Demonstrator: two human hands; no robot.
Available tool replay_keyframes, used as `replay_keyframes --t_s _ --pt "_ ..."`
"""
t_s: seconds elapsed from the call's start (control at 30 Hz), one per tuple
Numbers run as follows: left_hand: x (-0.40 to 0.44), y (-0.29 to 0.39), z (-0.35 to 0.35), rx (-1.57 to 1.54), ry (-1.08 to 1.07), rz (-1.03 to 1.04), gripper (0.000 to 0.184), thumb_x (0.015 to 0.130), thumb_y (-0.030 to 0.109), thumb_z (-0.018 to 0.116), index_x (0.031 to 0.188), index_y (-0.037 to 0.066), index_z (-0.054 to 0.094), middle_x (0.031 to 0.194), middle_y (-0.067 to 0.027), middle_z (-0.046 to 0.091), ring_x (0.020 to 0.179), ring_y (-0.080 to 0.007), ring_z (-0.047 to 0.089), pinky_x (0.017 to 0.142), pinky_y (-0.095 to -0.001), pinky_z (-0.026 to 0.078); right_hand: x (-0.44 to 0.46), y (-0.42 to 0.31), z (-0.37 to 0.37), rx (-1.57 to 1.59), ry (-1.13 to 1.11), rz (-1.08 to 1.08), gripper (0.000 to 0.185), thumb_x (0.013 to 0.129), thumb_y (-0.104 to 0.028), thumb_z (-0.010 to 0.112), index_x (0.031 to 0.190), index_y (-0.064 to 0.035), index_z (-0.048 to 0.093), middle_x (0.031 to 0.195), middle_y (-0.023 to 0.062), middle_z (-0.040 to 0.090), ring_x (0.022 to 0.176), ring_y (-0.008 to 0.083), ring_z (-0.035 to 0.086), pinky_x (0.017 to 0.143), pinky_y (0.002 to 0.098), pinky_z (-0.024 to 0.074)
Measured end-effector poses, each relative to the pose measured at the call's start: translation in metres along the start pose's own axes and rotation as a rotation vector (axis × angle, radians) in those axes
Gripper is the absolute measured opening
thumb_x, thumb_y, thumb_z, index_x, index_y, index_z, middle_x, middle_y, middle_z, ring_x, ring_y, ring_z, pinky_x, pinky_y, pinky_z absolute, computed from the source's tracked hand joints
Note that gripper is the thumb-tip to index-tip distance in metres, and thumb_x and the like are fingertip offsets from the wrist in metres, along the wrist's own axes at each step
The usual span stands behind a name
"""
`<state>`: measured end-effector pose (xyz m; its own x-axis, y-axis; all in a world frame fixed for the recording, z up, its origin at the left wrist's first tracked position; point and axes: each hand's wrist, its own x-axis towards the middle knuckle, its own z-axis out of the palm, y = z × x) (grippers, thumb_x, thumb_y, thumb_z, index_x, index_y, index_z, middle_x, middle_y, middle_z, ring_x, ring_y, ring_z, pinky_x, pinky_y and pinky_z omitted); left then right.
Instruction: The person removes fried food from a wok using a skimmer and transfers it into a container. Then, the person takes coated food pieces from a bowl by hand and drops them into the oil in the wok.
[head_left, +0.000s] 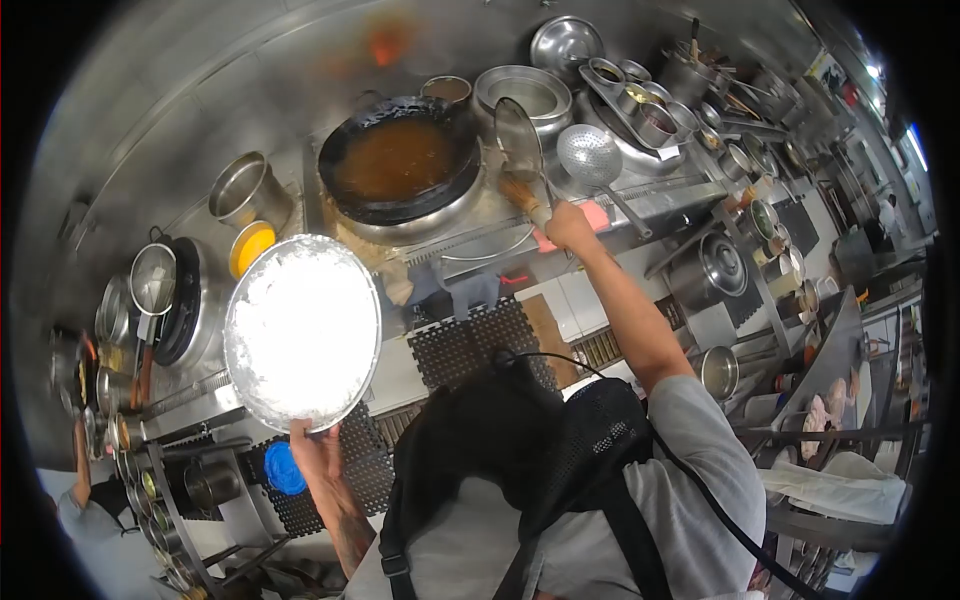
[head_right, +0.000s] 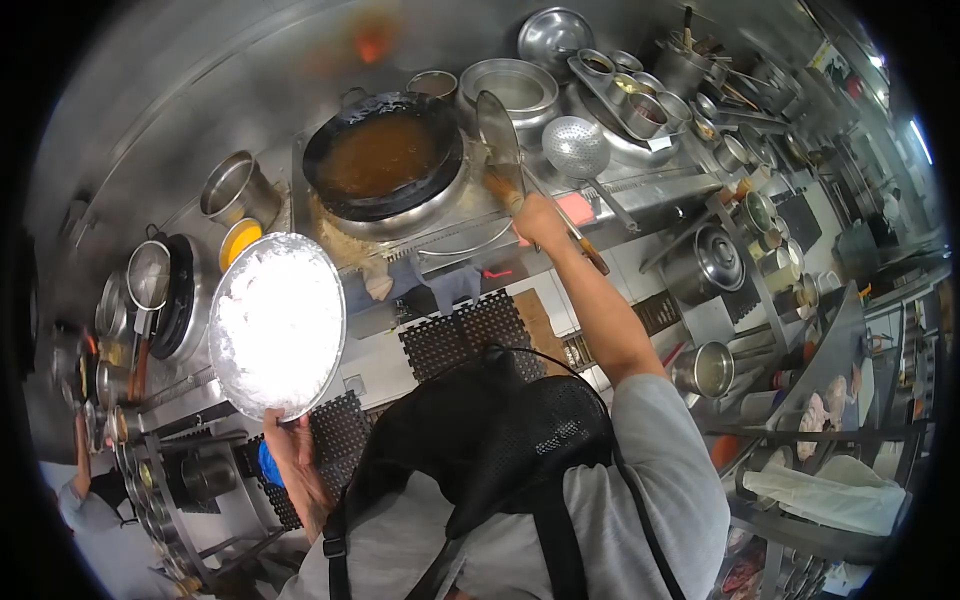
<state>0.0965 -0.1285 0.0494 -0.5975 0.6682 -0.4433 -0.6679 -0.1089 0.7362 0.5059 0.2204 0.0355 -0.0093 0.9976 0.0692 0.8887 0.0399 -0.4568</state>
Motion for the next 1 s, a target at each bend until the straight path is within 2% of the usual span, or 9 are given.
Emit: replay_keyframes --t_s 0.13,0.2,0.23,0.33,0.6,0.73,0.87,0.97,1.0 --pt "-0.005 0.008 -0.019 -0.009 0.010 0.015 0.045 0.077 0.011 0.048 0.119 -0.005 0.045 0.108 -0.0166 0.059 0.084 -0.0261 0.064 0.056 -0.0321 0.058 0.016 -0.007 -0.013 -0.033 -0.254 0.008 0.033 0.076 -0.020 0.063 0.095 0.0072 0.062 0.090 0.0314 0.063 0.091 0.0431 0.062 0.079 0.0455 0.0492" --pt "-0.009 0.010 -0.027 0.006 0.037 -0.038 0.048 0.076 0.010 0.048 0.121 -0.006 0.044 0.110 -0.0185 0.058 0.082 -0.0268 0.064 0.053 -0.0320 0.059 0.032 -0.006 -0.017 -0.060 0.138 -0.161 0.033 0.078 -0.013 0.060 0.105 0.0053 0.057 0.086 0.0250 0.065 0.062 0.0343 0.066 0.051 0.0390 0.0504" --pt "-0.016 0.011 -0.016 -0.053 0.070 -0.018 0.049 0.076 0.009 0.048 0.122 -0.006 0.043 0.109 -0.0196 0.057 0.081 -0.0284 0.064 0.051 -0.0316 0.059 0.040 -0.025 -0.020 -0.054 0.124 -0.182 0.033 0.078 -0.013 0.060 0.105 0.0053 0.057 0.086 0.0250 0.065 0.062 0.0343 0.066 0.051 0.0390 0.0504" --pt "-0.012 0.004 -0.031 -0.031 0.079 0.002 0.050 0.075 0.009 0.048 0.121 -0.007 0.043 0.108 -0.0198 0.057 0.081 -0.0299 0.064 0.051 -0.0329 0.060 0.060 -0.120 -0.046 0.676 -0.274 -0.002 0.028 0.092 -0.006 0.043 0.116 0.0048 0.049 0.080 0.0096 0.064 0.054 0.0090 0.055 0.042 0.0239 0.0432" --pt "-0.059 0.001 -0.004 -0.103 0.368 0.125 0.051 0.074 0.012 0.048 0.120 -0.010 0.043 0.108 -0.0210 0.056 0.081 -0.0306 0.064 0.050 -0.0338 0.058 0.115 -0.331 0.118 1.276 -1.084 0.046 0.010 0.093 -0.002 0.041 0.094 0.0064 0.047 0.084 0.0157 0.060 0.050 0.0111 0.043 0.040 0.0210 0.0383" --pt "-0.087 -0.007 0.007 -0.106 0.499 0.200 0.053 0.075 0.014 0.046 0.123 -0.009 0.043 0.115 -0.0188 0.054 0.095 -0.0325 0.060 0.064 -0.0445 0.054 0.104 -0.414 0.187 1.422 -1.182 0.102 0.013 0.093 -0.004 0.040 0.094 0.0077 0.046 0.083 0.0143 0.059 0.052 0.0129 0.047 0.041 0.0218 0.0402" --pt "-0.094 -0.017 0.013 -0.144 0.565 0.224 0.052 0.075 0.013 0.045 0.123 -0.008 0.044 0.116 -0.0189 0.054 0.095 -0.0326 0.060 0.066 -0.0451 0.055 0.095 -0.446 0.236 1.333 -1.242 0.120 0.016 0.096 -0.015 0.046 0.093 0.0007 0.046 0.093 0.0139 0.060 0.062 0.0148 0.054 0.049 0.0248 0.0466" --pt "-0.095 -0.018 0.017 -0.137 0.523 0.224 0.052 0.075 0.012 0.045 0.123 -0.010 0.043 0.116 -0.0202 0.054 0.097 -0.0342 0.060 0.067 -0.0456 0.056 0.074 -0.432 0.208 1.125 -1.484 0.232 0.041 0.096 -0.036 0.049 0.122 -0.0044 0.049 0.109 0.0159 0.062 0.092 0.0245 0.063 0.069 0.0378 0.0544" --pt "-0.093 -0.018 0.022 -0.109 0.534 0.213 0.052 0.075 0.012 0.044 0.122 -0.011 0.043 0.116 -0.0212 0.054 0.097 -0.0351 0.060 0.068 -0.0462 0.056 0.070 -0.421 0.204 1.108 -1.495 0.235 0.041 0.096 -0.036 0.049 0.122 -0.0044 0.049 0.109 0.0159 0.062 0.092 0.0245 0.063 0.069 0.0378 0.0544"
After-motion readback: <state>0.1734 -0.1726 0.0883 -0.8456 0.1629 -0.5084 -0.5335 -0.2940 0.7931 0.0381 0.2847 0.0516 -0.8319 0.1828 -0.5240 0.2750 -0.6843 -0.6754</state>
